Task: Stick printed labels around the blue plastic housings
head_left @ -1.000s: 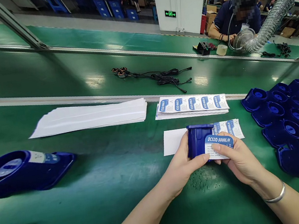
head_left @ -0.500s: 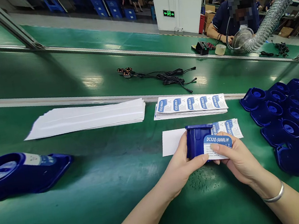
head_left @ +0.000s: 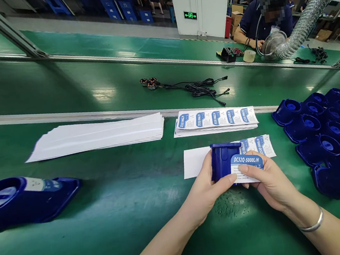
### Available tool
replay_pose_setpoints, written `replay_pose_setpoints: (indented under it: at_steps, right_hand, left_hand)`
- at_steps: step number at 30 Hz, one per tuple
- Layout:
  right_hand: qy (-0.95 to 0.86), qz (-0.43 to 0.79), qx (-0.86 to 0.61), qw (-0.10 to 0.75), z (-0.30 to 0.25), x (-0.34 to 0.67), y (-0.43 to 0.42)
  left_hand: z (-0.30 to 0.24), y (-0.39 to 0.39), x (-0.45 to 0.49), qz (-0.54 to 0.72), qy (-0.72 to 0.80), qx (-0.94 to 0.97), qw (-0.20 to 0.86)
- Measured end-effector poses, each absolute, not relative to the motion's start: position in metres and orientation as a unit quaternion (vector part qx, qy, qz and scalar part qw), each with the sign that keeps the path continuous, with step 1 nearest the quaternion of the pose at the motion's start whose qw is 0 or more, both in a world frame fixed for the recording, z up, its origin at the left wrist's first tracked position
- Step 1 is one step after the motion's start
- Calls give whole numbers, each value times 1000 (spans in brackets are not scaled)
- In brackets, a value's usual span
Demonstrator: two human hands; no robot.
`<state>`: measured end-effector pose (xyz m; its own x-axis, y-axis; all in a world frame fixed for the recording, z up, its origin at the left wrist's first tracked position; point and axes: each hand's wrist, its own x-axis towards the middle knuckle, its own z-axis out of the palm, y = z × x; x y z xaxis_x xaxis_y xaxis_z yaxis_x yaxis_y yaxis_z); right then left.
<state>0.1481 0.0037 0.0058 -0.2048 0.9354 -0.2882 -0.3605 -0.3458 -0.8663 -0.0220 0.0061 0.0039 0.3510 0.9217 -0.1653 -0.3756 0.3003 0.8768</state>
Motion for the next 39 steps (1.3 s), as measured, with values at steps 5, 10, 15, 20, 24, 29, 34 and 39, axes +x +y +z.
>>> replay_pose_setpoints:
  at_steps: [5, 10, 15, 20, 24, 29, 34, 39]
  right_hand:
    - [-356, 692, -436, 453, 0, 143, -2]
    - [-337, 690, -433, 472, 0, 146, 2]
    - [-341, 692, -429, 470, 5, 152, 10]
    - [-398, 688, -402, 455, 5, 148, 4]
    - [-420, 693, -388, 438, 1, 143, -2]
    - [-370, 710, -383, 461, 4, 148, 4]
    - [-382, 695, -377, 479, 9, 153, 9]
    - [-454, 621, -389, 506, 10, 154, 9]
  left_hand:
    - [-2, 7, -15, 486, 414, 358, 681]
    - [1, 6, -18, 461, 382, 350, 721]
    - [7, 3, -21, 436, 355, 332, 757]
    - [5, 4, -16, 482, 392, 301, 723]
    - [0, 6, -14, 500, 426, 281, 700]
    - [2, 3, -17, 479, 392, 297, 727]
    - [4, -2, -16, 481, 342, 309, 746]
    - [0, -2, -15, 506, 356, 303, 725]
